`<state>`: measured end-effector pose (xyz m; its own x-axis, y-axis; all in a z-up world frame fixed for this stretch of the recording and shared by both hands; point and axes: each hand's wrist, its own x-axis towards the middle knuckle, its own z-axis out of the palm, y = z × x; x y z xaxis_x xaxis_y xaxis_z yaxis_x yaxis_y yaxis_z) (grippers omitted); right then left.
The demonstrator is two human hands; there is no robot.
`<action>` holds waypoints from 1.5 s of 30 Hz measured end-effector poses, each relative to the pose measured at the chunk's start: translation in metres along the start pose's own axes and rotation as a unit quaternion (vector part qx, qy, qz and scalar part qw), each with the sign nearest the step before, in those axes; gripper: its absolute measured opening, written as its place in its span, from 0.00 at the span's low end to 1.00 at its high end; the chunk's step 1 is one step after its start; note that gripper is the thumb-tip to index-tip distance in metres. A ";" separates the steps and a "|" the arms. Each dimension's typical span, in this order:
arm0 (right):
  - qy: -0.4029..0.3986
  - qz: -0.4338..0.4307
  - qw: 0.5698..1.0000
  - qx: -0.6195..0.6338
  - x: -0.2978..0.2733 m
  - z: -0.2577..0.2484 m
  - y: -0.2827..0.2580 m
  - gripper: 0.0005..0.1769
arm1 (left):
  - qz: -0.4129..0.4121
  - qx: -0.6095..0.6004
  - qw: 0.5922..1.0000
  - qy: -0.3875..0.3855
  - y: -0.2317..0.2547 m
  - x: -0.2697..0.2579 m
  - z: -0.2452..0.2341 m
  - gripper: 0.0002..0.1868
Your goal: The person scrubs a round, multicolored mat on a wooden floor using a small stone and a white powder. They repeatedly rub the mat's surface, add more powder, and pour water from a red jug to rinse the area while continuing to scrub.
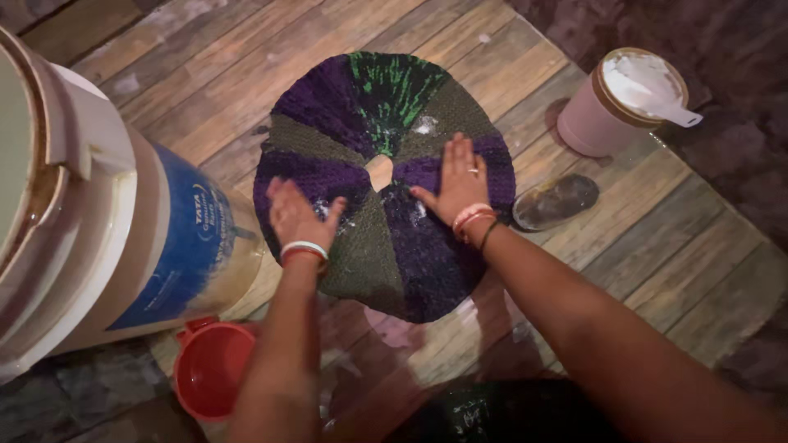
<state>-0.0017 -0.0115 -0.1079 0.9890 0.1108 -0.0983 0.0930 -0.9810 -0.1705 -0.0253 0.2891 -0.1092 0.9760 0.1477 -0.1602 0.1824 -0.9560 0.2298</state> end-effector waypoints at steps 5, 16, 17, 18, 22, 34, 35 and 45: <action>-0.006 -0.057 0.996 -0.066 -0.034 -0.005 -0.005 0.65 | 0.234 -0.002 0.972 -0.018 0.059 -0.062 0.025 0.65; -0.002 -0.366 0.929 0.048 -0.100 -0.025 -0.037 0.52 | 0.188 0.080 0.979 0.027 -0.019 -0.101 0.016 0.51; -0.050 -0.303 0.951 0.023 -0.082 -0.030 -0.028 0.53 | 0.120 0.063 0.991 0.018 -0.018 -0.097 0.022 0.51; -0.067 -0.203 0.977 0.028 -0.065 -0.037 -0.013 0.55 | 0.050 0.047 0.998 0.010 -0.018 -0.093 0.025 0.52; 0.101 -0.103 0.988 -0.063 -0.048 -0.022 -0.002 0.60 | 0.100 0.104 0.989 -0.032 0.020 -0.107 0.044 0.54; -0.034 -0.188 0.981 -0.027 -0.057 0.000 -0.028 0.54 | 0.178 0.100 0.974 -0.097 0.057 -0.128 -0.003 0.63; -0.006 -0.275 0.961 -0.008 -0.069 0.003 -0.034 0.53 | 0.179 0.110 0.971 -0.112 0.058 -0.127 -0.006 0.64; 0.035 -0.135 0.990 -0.016 -0.035 -0.033 -0.010 0.57 | 0.168 0.109 0.972 -0.122 0.054 -0.132 -0.005 0.68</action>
<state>-0.0334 -0.0106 -0.0705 0.9330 0.3595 0.0154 0.3576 -0.9218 -0.1496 -0.1441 0.2193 -0.0711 0.9141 -0.2218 -0.3395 -0.1979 -0.9747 0.1041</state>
